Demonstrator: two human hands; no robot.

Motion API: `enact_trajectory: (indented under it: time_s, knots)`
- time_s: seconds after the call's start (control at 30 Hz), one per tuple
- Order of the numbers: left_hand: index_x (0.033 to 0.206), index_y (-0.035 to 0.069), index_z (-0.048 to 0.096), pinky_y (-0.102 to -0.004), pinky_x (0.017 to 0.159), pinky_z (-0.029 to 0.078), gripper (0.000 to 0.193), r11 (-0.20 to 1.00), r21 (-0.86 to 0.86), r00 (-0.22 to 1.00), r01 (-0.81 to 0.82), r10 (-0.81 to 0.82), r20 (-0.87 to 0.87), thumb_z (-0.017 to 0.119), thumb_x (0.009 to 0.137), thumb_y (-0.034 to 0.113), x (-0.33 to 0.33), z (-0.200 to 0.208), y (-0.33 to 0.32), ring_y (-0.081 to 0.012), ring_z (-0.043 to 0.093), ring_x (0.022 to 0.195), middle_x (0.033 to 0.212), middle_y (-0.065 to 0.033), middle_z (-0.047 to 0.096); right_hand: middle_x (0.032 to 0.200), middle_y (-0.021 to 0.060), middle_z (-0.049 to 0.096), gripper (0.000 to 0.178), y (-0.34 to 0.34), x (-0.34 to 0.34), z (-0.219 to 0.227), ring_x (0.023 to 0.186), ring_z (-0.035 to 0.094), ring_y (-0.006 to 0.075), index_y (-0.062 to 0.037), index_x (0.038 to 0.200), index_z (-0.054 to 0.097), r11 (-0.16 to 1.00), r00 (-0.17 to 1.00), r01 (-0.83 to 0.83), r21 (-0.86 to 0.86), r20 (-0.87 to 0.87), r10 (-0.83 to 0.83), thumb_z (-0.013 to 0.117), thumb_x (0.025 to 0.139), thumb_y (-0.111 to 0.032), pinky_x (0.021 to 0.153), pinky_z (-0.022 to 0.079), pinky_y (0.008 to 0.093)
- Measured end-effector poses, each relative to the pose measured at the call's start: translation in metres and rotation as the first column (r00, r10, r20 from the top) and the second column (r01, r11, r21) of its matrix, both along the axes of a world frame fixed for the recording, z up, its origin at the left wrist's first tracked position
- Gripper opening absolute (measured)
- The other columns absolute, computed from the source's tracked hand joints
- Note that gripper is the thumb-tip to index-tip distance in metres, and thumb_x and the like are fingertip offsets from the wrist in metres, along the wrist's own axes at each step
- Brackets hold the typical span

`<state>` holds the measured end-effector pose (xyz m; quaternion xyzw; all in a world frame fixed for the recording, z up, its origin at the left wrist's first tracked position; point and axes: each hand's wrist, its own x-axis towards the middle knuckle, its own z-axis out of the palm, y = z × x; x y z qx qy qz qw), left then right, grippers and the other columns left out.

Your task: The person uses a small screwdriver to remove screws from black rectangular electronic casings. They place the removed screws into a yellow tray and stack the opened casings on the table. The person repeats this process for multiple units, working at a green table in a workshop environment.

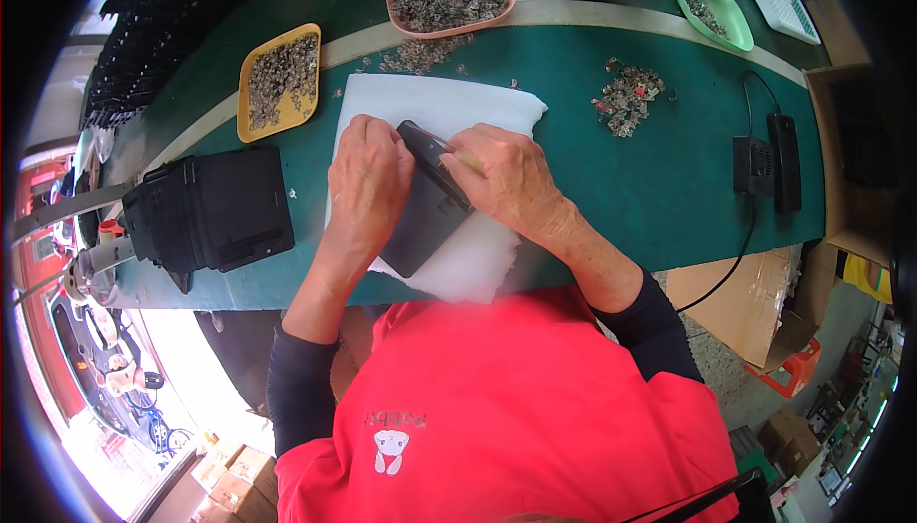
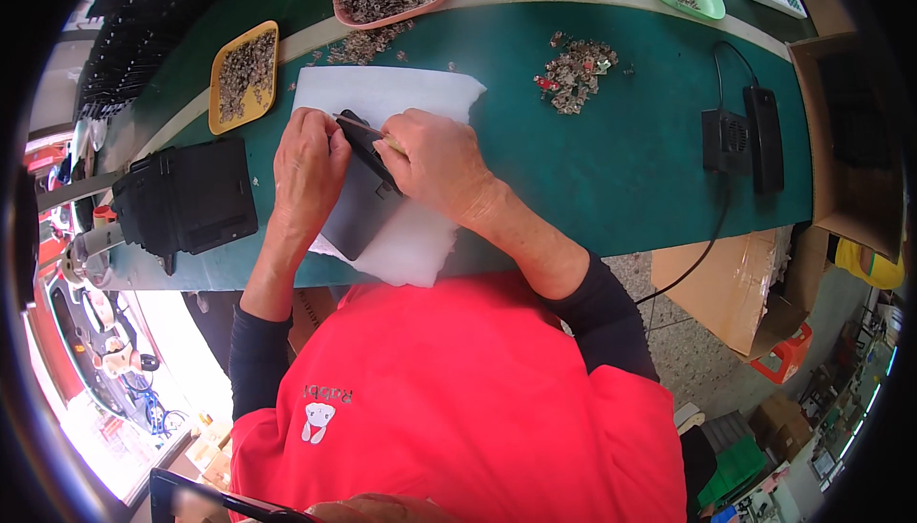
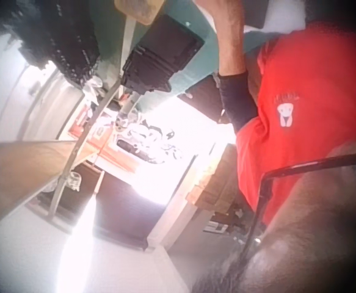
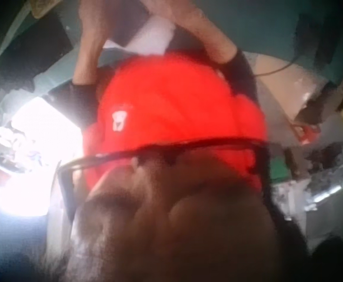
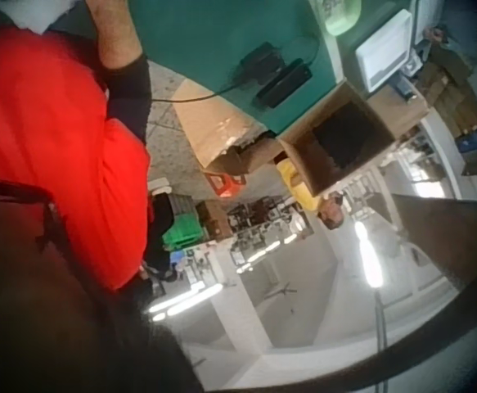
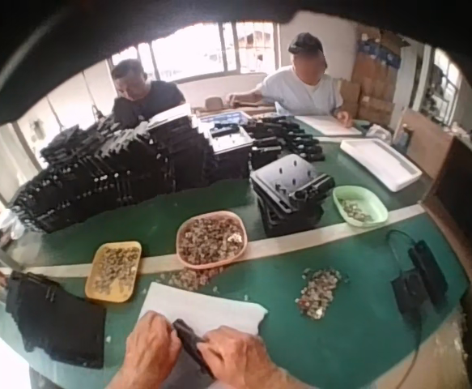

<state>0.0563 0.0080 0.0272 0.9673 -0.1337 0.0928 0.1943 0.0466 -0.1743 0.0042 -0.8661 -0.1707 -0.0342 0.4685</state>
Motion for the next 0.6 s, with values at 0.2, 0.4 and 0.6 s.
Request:
enact_trajectory:
  time_s: [0.2, 0.4, 0.6]
  knots:
    - [0.087, 0.001, 0.055, -0.0433, 0.073, 0.048, 0.007, 0.994, 0.107, 0.999, -0.025, 0.022, 0.029, 0.06, 0.084, 0.005, -0.002, -0.001, -0.009, -0.0353, 0.059, 0.083, 0.092, -0.016, 0.057, 0.084, 0.0171, 0.064, 0.015, -0.001, 0.0, 0.001, 0.078, 0.063, 0.0383, -0.0014, 0.089, 0.065, 1.0, 1.0, -0.011, -0.015, -0.009, 0.011, 0.065, 0.085, -0.016, 0.068, 0.051, 0.0425]
    - [0.109, -0.001, 0.062, -0.0404, 0.085, 0.047, 0.027, 0.998, 0.023, 0.985, 0.061, -0.064, 0.162, 0.065, 0.083, 0.006, -0.03, -0.018, 0.002, -0.0325, 0.058, 0.104, 0.115, -0.0171, 0.059, 0.083, 0.0145, 0.063, 0.018, 0.001, -0.001, -0.005, 0.076, 0.063, 0.0354, -0.0029, 0.092, 0.065, 0.999, 0.999, 0.008, 0.041, 0.051, -0.01, 0.063, 0.086, -0.019, 0.066, 0.05, 0.0431]
    - [0.119, -0.004, 0.059, -0.0426, 0.094, 0.044, 0.04, 0.982, -0.178, 0.991, 0.058, -0.036, 0.127, 0.069, 0.082, 0.009, -0.037, -0.017, 0.01, -0.0363, 0.056, 0.111, 0.122, -0.0206, 0.058, 0.088, 0.0134, 0.062, 0.026, 0.0, 0.002, 0.012, 0.076, 0.064, 0.0331, -0.0061, 0.112, 0.062, 0.999, 0.99, -0.033, 0.032, 0.137, 0.029, 0.059, 0.088, -0.017, 0.066, 0.051, 0.0419]
